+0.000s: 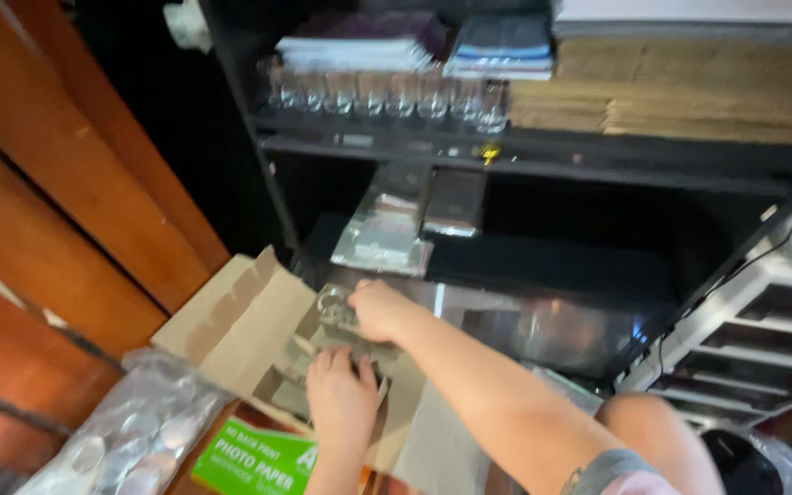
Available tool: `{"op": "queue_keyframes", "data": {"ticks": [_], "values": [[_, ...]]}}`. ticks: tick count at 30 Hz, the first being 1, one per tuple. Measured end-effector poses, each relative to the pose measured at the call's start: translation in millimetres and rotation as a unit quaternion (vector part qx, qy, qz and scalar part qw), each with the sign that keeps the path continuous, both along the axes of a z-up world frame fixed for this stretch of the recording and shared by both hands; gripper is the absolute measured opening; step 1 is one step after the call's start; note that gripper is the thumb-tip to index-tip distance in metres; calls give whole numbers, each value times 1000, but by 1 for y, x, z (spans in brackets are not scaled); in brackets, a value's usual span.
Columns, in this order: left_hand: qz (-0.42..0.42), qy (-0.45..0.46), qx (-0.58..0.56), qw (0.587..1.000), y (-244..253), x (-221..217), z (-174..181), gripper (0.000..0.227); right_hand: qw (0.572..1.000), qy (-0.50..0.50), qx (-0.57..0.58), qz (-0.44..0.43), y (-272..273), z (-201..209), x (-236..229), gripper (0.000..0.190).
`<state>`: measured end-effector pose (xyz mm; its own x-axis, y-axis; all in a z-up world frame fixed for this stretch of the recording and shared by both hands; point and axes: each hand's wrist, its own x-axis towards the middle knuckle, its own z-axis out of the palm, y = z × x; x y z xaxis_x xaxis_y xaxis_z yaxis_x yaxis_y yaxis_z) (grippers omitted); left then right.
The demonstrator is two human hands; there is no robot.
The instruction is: The person removes small clear glasses from a cardboard box and places them one by one onto a shelf. The person repeats this process for multiple glasses, arranging them in a row on the shelf.
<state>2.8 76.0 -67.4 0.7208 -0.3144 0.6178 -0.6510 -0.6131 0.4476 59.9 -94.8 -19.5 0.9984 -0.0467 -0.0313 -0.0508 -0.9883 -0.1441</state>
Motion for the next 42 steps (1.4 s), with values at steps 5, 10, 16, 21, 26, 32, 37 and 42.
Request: {"op": "queue_keyframes", "data": {"ticks": [5, 10, 16, 21, 26, 32, 37, 42], "values": [[7, 58, -17, 998, -7, 4, 1, 33, 998, 42, 51, -19, 4, 41, -17, 37], [79, 215, 48, 972, -20, 21, 52, 33, 997, -25, 4, 75, -1, 35, -13, 41], [91, 150, 166, 970, -38, 61, 55, 34, 996, -2, 90, -2, 8, 68, -40, 42], [82, 205, 222, 950, -45, 69, 38, 39, 993, -73, 88, 6, -5, 14, -13, 40], [89, 221, 246, 939, -49, 69, 42, 47, 996, -61, 70, 4, -16, 17, -8, 43], [76, 214, 223, 948, -52, 52, 59, 40, 995, -42, 88, -5, -23, 14, -6, 54], [84, 232, 154, 957, -39, 56, 53, 39, 985, -15, 173, -19, -22, 57, -36, 66], [-71, 331, -125, 933, -30, 31, 85, 52, 886, -114, 448, 9, -45, 47, -34, 70]]}}
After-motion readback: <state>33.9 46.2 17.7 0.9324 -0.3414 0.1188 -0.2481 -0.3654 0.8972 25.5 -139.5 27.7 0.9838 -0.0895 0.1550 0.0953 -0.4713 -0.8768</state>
